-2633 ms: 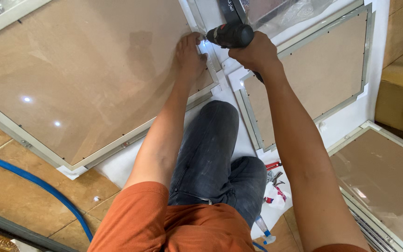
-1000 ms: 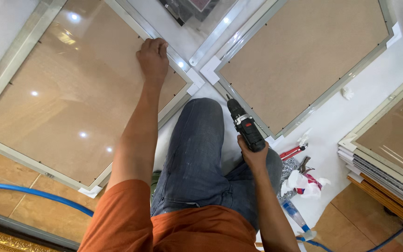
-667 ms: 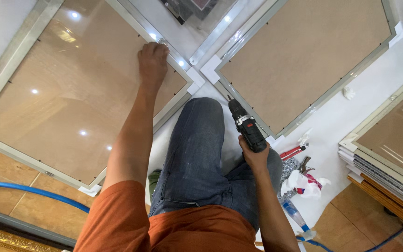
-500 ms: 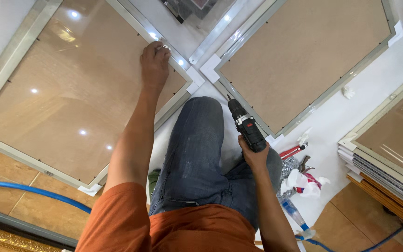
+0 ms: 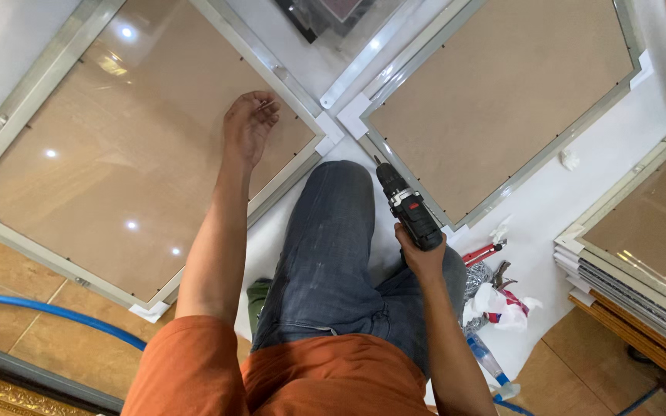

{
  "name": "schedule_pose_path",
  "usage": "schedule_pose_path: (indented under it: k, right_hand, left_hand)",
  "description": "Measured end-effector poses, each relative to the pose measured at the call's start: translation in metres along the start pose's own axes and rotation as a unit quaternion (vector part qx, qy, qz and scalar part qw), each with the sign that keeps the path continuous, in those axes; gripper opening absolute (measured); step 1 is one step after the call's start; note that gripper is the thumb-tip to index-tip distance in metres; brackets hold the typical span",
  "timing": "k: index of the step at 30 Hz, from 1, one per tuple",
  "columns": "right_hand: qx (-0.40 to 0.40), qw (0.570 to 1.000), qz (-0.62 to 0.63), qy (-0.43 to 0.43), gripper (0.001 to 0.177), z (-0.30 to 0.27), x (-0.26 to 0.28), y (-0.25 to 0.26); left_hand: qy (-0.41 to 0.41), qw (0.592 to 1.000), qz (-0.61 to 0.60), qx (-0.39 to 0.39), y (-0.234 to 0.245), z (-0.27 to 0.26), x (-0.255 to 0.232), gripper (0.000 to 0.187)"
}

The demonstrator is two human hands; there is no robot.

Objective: The person assembles a picture frame by placing a backing board into a metal frame, securing it with a utility knife and a drill, and attaching a glass pane. The person uses a metal ruler to measure and align components before fastening them.

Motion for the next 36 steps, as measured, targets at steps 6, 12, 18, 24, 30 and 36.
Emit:
schedule_pose_path:
  k: [6, 12, 18, 24, 30, 36]
  right_hand:
    - [0.009, 0.999, -0.017, 0.035, 0.019, -0.005, 0.010, -0.008]
    - [0.013, 0.999, -0.030, 0.021, 0.022, -0.008, 0.025, -0.012]
    - [0.049, 0.998, -0.026, 0.028, 0.022, -0.001, 0.050, -0.007]
    - [0.135, 0.975, -0.006, 0.176, 0.026, -0.023, 0.141, -0.041]
    - [0.240, 0.948, -0.065, 0.199, 0.011, -0.101, 0.233, -0.113]
    - [0.291, 0.922, -0.040, 0.251, 0.010, -0.168, 0.269, -0.178]
  left_hand:
    - [-0.234, 0.857, 0.452, -0.079, -0.010, 0.033, 0.010, 0.022]
    - [-0.148, 0.562, 0.810, 0.071, -0.018, 0.036, 0.013, 0.051]
    - [-0.219, 0.729, 0.630, -0.156, 0.085, -0.105, -0.023, 0.046]
    - [-0.174, 0.702, 0.491, -0.486, 0.274, -0.293, -0.087, 0.036]
    - [-0.206, 0.647, 0.500, -0.538, 0.382, -0.338, -0.109, 0.044]
    - [-0.164, 0.690, 0.457, -0.537, 0.429, -0.335, -0.128, 0.047]
Point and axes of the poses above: each hand's wrist, its own z-axis towards the middle knuckle, its own y-axis out of the back of the hand, x = y × z, the point moved 2 cm from there along z, towards the middle knuckle, and after that the axes turned 8 degrees about -z, right-handed, at the moved point
